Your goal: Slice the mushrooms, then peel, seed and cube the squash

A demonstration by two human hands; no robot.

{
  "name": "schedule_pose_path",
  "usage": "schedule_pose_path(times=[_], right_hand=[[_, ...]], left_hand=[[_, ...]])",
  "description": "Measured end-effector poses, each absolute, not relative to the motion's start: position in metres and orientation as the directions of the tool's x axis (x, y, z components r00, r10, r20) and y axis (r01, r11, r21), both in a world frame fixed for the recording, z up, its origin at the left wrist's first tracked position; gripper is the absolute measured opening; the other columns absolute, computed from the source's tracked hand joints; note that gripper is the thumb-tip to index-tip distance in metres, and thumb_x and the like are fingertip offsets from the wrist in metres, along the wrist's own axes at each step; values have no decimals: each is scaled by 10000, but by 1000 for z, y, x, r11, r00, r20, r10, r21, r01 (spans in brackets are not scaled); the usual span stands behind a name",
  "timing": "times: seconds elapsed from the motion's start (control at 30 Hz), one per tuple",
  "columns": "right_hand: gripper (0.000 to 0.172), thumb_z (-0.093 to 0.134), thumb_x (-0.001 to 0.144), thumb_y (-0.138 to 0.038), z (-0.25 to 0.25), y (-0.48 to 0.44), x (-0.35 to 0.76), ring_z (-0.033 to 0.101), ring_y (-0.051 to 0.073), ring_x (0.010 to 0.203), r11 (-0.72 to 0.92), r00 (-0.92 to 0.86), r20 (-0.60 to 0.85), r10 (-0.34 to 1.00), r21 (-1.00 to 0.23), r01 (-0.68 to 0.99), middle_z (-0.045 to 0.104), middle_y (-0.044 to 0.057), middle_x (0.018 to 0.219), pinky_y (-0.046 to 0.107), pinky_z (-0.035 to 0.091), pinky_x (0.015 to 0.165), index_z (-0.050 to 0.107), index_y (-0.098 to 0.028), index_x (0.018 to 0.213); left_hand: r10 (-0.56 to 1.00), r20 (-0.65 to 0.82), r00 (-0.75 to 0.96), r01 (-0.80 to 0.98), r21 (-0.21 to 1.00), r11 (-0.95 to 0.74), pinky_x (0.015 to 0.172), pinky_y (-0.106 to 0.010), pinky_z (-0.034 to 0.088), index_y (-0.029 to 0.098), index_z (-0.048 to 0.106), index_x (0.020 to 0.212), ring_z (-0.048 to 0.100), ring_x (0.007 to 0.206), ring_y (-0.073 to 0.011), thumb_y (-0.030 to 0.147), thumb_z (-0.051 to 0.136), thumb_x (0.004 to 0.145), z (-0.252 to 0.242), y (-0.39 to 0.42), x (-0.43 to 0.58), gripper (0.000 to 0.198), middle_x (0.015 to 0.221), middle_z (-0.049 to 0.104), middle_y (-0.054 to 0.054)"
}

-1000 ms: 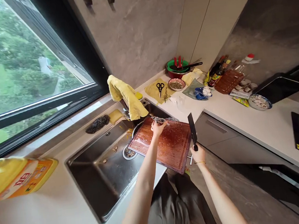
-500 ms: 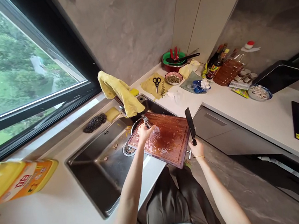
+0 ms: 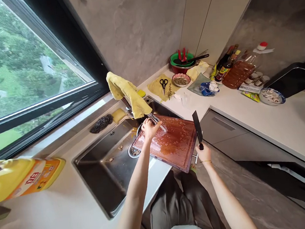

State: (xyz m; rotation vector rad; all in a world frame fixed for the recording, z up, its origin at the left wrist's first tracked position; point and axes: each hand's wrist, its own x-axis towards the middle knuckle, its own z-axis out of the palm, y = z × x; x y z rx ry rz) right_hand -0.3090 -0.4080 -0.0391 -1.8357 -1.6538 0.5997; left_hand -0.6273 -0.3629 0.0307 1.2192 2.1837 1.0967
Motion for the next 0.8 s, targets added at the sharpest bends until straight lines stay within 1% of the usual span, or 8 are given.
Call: schedule_pose_path(times=[0.1,0.17,0.27,0.4,0.5,0.63,0.73,0.8], right_hand=[[213,475,667,-380,-41,-408,-307,453,134,488,-51,129,61,990,-693,719,510,-1,504,222,332,506,516,-184,595],[213,485,657,-387,-44,-407,-305,467,144,495,-59,136,57,989,-694,718,518,4,506,228,342,515,522,-183,605],[214,489,647,-395,-49,-405,-304,474,152,492,-75,143,41,989,-687,723,527,6,511,236,342,518,526,-187,616],[206,487,648,-390,-50,-406,-305,472,145,488,-73,135,34,990,-697,713,519,0,503,232,339,517,503,-194,589],[211,485,650,-392,-47,-407,-306,454,142,489,-75,142,39,989,-697,713,498,-5,485,232,331,512,481,-197,568],[221,477,657,-400,-44,-406,-307,456,141,501,-88,147,25,989,-699,709,494,-5,501,230,332,510,489,-191,584],[223,473,655,-396,-42,-406,-309,465,145,509,-84,154,38,987,-701,709,497,1,508,232,338,520,499,-185,589],[225,476,648,-398,-42,-406,-310,461,144,502,-85,164,46,985,-702,707,496,3,497,233,336,514,500,-184,580]], left_hand=[[747,131,-651,539,773,334,979,-412,259,217,600,795,407,1160,-295,522,661,669,36,-360,-637,336,1135,564,-69],[694,168,-700,522,784,336,925,-385,321,209,586,746,475,1063,-273,529,658,669,41,-357,-645,336,1001,592,-66],[660,193,-727,464,845,264,846,-335,382,198,552,688,524,936,-228,540,649,668,45,-352,-649,356,852,578,-43],[693,108,-713,221,972,75,774,-279,424,184,551,852,551,862,-174,487,613,715,41,-350,-642,338,886,600,-28],[738,77,-671,72,997,-38,794,-274,434,182,551,944,570,895,-169,458,607,725,39,-350,-642,357,922,619,-32],[736,104,-669,-14,988,-152,900,-306,414,231,531,1106,544,1061,-169,517,481,804,49,-347,-666,418,1094,607,-50],[732,92,-675,-74,979,-192,908,-340,415,266,515,1162,539,1085,-172,557,383,837,57,-346,-692,456,1158,594,-54],[711,59,-700,-84,983,-164,887,-347,427,267,514,1171,547,1074,-175,527,344,855,54,-348,-703,443,1154,601,-57]])
